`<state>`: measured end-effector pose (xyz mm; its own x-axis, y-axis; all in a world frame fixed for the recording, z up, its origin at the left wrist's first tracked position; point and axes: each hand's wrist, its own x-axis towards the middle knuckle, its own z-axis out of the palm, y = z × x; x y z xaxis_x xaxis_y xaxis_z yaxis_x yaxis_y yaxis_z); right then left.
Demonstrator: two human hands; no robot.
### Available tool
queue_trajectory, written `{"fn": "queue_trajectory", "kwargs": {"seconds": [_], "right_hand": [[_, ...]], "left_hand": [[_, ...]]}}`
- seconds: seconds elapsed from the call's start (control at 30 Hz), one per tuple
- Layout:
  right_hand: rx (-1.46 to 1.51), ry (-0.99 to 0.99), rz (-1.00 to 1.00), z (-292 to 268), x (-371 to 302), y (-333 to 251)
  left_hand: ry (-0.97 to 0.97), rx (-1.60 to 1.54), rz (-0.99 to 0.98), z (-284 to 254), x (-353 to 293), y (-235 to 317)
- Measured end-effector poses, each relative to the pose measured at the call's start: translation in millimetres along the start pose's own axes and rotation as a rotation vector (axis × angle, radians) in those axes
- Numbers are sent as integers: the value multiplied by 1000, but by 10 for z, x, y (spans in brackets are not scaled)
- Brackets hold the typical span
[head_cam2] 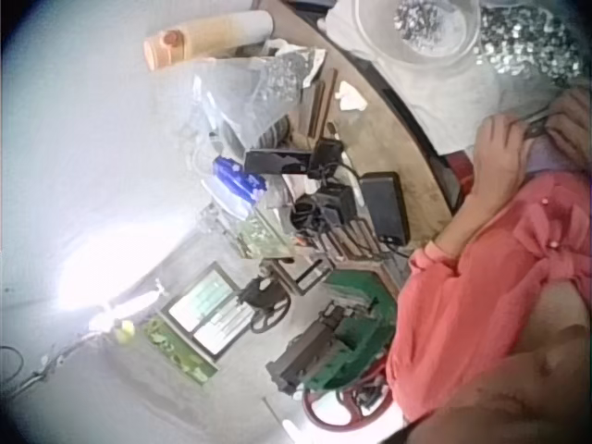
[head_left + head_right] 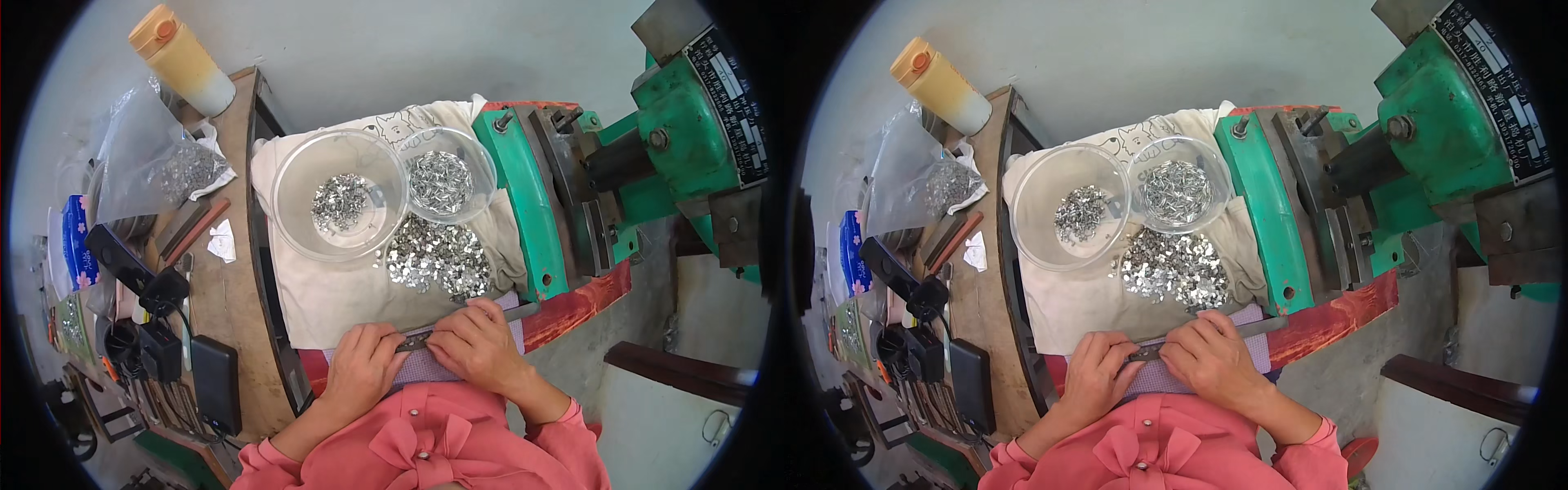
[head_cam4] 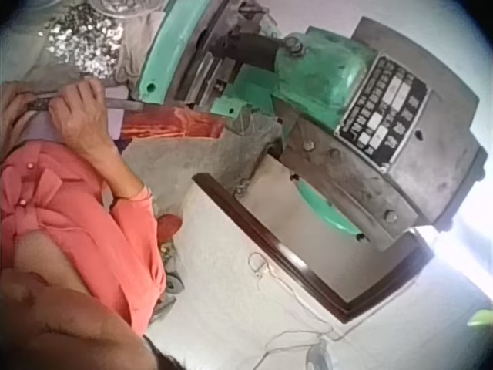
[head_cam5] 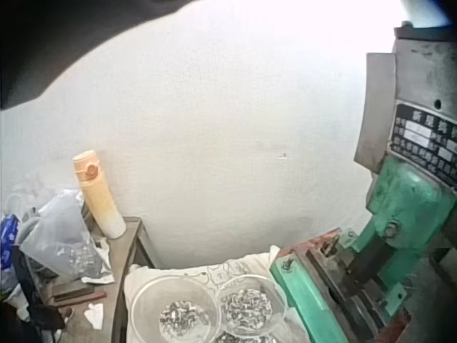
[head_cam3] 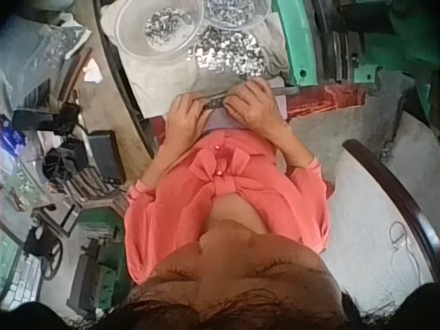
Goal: The person picks up small silver metal pieces from a pile and places them into a long rectangular metal tray. They then move the tray to a green machine, operate a lever to process the contents, and return the tray to the table to continue filling it with more metal pieces.
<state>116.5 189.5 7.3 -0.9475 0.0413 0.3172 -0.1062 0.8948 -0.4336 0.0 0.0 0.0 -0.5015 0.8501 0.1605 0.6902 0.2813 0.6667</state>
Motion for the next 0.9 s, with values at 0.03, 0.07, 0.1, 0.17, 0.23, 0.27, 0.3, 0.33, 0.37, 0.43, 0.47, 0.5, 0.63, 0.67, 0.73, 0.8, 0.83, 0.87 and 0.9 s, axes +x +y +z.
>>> {"fn": "queue_trajectory", "kwargs": {"seconds": [0.03,0.07,0.1,0.17,0.23,0.27,0.3,0.33,0.37,0.43,0.47,0.5,0.63,0.67,0.73,0.8,0.83,0.87,0.9], "right_hand": [[14,11,0,-5,15,11],[27,21,-1,-11,34,19],[7,40,15,-45,56,25],[-33,78,46,-114,125,55],[-131,113,44,-64,222,145],[-180,130,42,-36,252,180],[-181,94,39,-13,264,200],[-182,58,35,5,275,216],[-184,22,31,13,284,226],[-144,-14,5,0,290,229],[-125,-32,-8,-10,295,233],[-118,-38,-17,-17,310,246],[-49,-16,-55,-21,414,311],[-21,0,-66,-14,437,322],[-10,-22,-61,-2,457,333],[3,-24,-48,11,472,324],[11,-14,-39,21,478,309],[18,-4,-28,24,473,299],[34,14,-12,24,449,285]], "left_hand": [[6,3,2,-12,-5,-18],[13,6,4,-22,-7,-33],[16,-2,0,-25,-5,-31],[23,-18,-8,-36,9,-17],[34,-1,3,-38,46,21],[39,8,9,-31,65,40],[35,18,23,-22,75,49],[31,28,36,-12,80,57],[26,38,50,-1,83,64],[44,52,63,30,81,61],[53,60,70,43,78,58],[56,58,74,51,71,53],[71,39,82,56,107,53],[76,31,83,53,125,55],[65,23,78,53,142,53],[45,12,68,55,144,49],[32,5,60,53,138,42],[18,-3,53,50,139,34],[9,-40,27,27,150,43]]}}
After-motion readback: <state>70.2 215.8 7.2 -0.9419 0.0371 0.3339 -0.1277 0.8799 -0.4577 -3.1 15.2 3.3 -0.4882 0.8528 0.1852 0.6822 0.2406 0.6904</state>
